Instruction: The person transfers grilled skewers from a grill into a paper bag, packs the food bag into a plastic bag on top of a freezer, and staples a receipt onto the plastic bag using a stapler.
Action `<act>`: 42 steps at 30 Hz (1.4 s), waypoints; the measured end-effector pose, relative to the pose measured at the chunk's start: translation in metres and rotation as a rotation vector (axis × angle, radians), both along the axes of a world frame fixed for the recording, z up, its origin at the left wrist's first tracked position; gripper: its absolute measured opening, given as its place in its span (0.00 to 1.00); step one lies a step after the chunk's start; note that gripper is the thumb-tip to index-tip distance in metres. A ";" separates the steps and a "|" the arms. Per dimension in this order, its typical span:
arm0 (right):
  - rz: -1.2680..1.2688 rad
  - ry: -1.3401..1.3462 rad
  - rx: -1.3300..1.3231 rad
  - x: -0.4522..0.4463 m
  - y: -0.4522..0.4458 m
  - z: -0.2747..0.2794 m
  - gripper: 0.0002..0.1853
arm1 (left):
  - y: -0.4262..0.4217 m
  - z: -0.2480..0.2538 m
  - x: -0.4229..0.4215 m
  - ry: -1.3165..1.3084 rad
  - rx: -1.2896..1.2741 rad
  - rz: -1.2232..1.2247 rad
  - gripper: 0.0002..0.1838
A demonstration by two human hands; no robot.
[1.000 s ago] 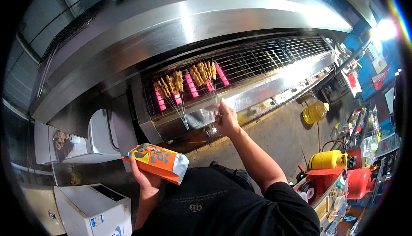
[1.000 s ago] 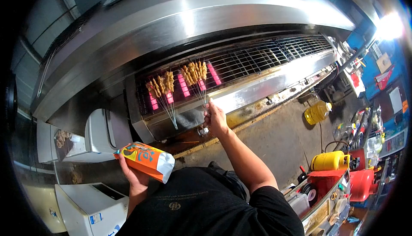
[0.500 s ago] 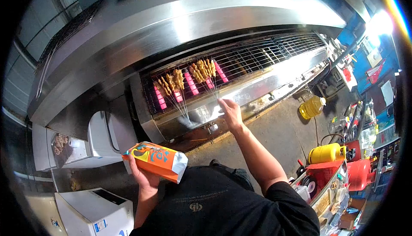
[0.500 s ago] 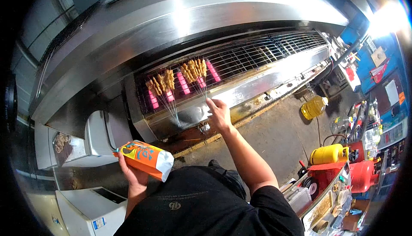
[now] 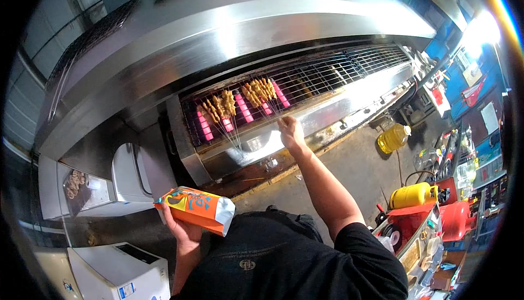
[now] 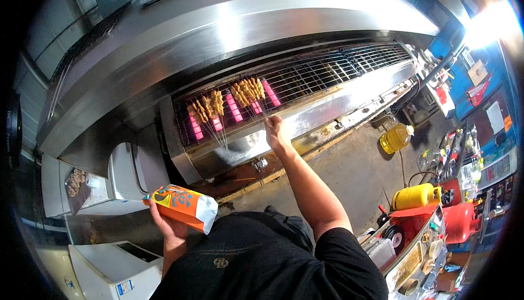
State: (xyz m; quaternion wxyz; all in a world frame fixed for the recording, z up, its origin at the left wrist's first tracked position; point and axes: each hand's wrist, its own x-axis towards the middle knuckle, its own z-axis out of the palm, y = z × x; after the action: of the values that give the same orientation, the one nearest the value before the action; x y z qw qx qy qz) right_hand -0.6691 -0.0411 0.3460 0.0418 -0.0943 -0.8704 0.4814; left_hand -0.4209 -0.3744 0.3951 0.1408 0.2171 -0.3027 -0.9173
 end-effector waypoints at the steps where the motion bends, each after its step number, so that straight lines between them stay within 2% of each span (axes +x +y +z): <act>1: 0.009 0.019 0.074 0.001 -0.004 0.002 0.20 | 0.001 0.000 0.001 0.002 -0.004 -0.005 0.33; 5: 0.029 -0.107 -0.049 0.006 -0.019 0.015 0.20 | 0.004 0.004 -0.003 0.038 -0.019 -0.030 0.32; 7: -0.077 -0.247 -0.285 0.014 -0.025 0.036 0.19 | 0.011 0.017 -0.006 0.026 -0.025 -0.025 0.32; 8: -0.077 -0.246 -0.287 0.010 -0.022 0.025 0.19 | 0.014 0.023 -0.007 0.012 -0.029 -0.018 0.32; 9: -0.036 -0.118 -0.109 0.004 -0.018 0.006 0.19 | 0.015 0.024 -0.007 0.013 -0.030 -0.018 0.32; 10: 0.005 0.009 0.068 0.006 -0.020 0.010 0.20 | 0.016 0.025 -0.008 0.028 -0.027 -0.031 0.33; 11: 0.005 0.011 0.068 0.012 -0.021 0.014 0.20 | 0.017 0.027 -0.008 0.043 -0.024 -0.044 0.33; 13: 0.006 0.251 0.319 0.028 -0.026 0.028 0.27 | 0.021 0.031 -0.006 -0.004 -0.026 -0.040 0.34; 15: 0.014 0.238 0.413 0.032 -0.029 0.034 0.29 | 0.023 0.030 -0.004 -0.052 -0.028 -0.039 0.34; 17: 0.091 0.059 0.628 0.028 -0.028 0.044 0.27 | 0.022 0.026 -0.006 -0.028 -0.055 -0.045 0.35; 18: 0.106 0.072 0.685 0.023 -0.025 0.042 0.26 | 0.022 0.025 -0.006 -0.028 -0.056 -0.045 0.35; 23: 0.154 0.157 0.718 0.015 -0.006 0.047 0.23 | 0.025 0.031 -0.003 -0.022 -0.016 -0.024 0.34; 25: 0.124 0.274 0.455 0.011 -0.004 0.043 0.20 | 0.023 0.027 -0.003 0.004 -0.003 -0.020 0.33; 26: 0.102 0.460 0.433 0.009 -0.010 0.042 0.16 | 0.022 0.025 -0.003 0.031 0.006 -0.023 0.32; 27: 0.105 0.461 0.433 0.008 -0.010 0.043 0.16 | 0.022 0.023 -0.004 0.032 0.006 -0.020 0.32; 29: 0.187 -0.209 -0.805 0.011 -0.009 0.042 0.13 | 0.022 0.020 -0.004 0.037 -0.009 -0.016 0.32; 30: 0.154 -0.296 -1.129 0.022 -0.017 0.059 0.11 | 0.022 0.019 -0.003 0.035 -0.011 -0.017 0.32; 31: 0.152 -0.295 -1.131 0.020 -0.015 0.051 0.11 | 0.022 0.019 -0.004 0.037 -0.019 -0.022 0.32; 33: 0.248 -0.418 -1.398 0.011 -0.011 0.029 0.11 | 0.023 0.020 -0.005 0.040 -0.030 -0.027 0.32; 35: 0.229 -0.442 -1.438 0.014 -0.011 0.023 0.12 | 0.023 0.021 -0.007 0.048 -0.052 -0.018 0.31; 37: 0.134 -0.363 -1.093 0.020 -0.015 0.032 0.09 | 0.024 0.022 -0.009 0.030 -0.054 -0.004 0.32; 42: 0.111 -0.232 -0.940 0.013 -0.011 0.016 0.11 | 0.030 0.023 -0.010 0.035 -0.061 0.001 0.32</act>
State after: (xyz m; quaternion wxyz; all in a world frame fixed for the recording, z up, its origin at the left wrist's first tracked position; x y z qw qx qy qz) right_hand -0.6563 -0.0522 0.3619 -0.1284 -0.1096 -0.5613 0.8102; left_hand -0.4304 -0.3446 0.4179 0.1533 0.1967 -0.3280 -0.9112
